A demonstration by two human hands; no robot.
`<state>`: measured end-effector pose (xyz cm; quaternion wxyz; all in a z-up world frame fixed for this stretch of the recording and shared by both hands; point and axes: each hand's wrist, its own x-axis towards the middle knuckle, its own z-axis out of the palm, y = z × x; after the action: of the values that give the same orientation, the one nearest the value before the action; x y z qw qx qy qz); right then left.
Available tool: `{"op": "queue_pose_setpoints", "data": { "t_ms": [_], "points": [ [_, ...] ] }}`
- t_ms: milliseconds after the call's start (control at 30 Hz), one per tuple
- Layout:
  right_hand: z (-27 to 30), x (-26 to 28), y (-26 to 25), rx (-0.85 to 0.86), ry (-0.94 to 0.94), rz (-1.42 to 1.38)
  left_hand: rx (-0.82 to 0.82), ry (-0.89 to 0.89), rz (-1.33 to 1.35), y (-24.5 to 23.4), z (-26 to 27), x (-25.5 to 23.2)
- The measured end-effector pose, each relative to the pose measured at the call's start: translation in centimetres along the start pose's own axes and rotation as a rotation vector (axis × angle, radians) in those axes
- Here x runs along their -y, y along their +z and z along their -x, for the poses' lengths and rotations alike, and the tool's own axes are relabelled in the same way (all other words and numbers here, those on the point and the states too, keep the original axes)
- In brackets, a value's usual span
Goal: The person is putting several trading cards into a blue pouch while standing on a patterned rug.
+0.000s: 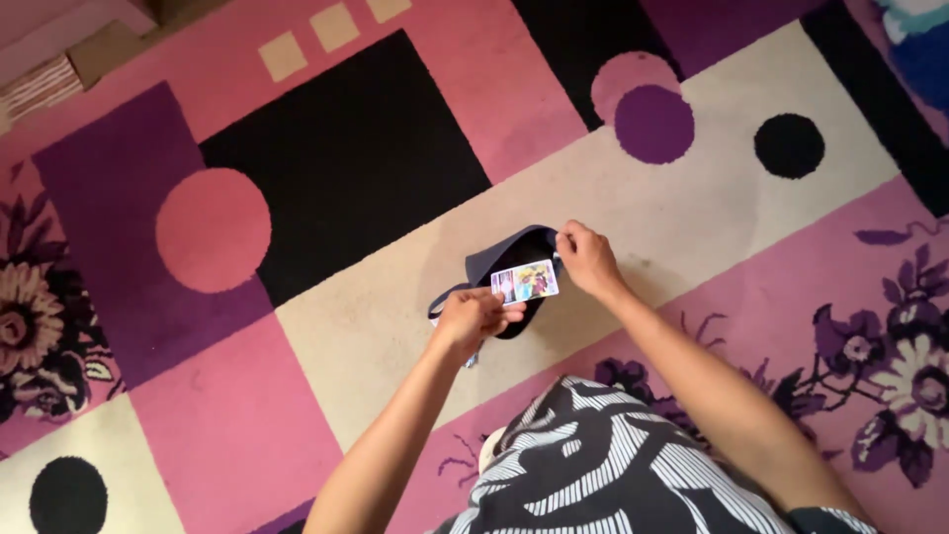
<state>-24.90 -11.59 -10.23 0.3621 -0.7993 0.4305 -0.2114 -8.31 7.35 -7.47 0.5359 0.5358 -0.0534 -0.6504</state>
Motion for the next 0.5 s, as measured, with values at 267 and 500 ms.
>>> {"op": "queue_pose_setpoints", "data": {
  "t_ms": [267, 500],
  "points": [
    [2.5, 3.0, -1.3, -0.043, -0.048, -0.163, -0.075, 0.035, 0.055, 1.5, 2.2, 1.2],
    [3.5, 0.5, -1.7, 0.206, -0.008, -0.278, -0.051, 0.228, -0.006, 0.1, -0.6, 3.6]
  ]
}}
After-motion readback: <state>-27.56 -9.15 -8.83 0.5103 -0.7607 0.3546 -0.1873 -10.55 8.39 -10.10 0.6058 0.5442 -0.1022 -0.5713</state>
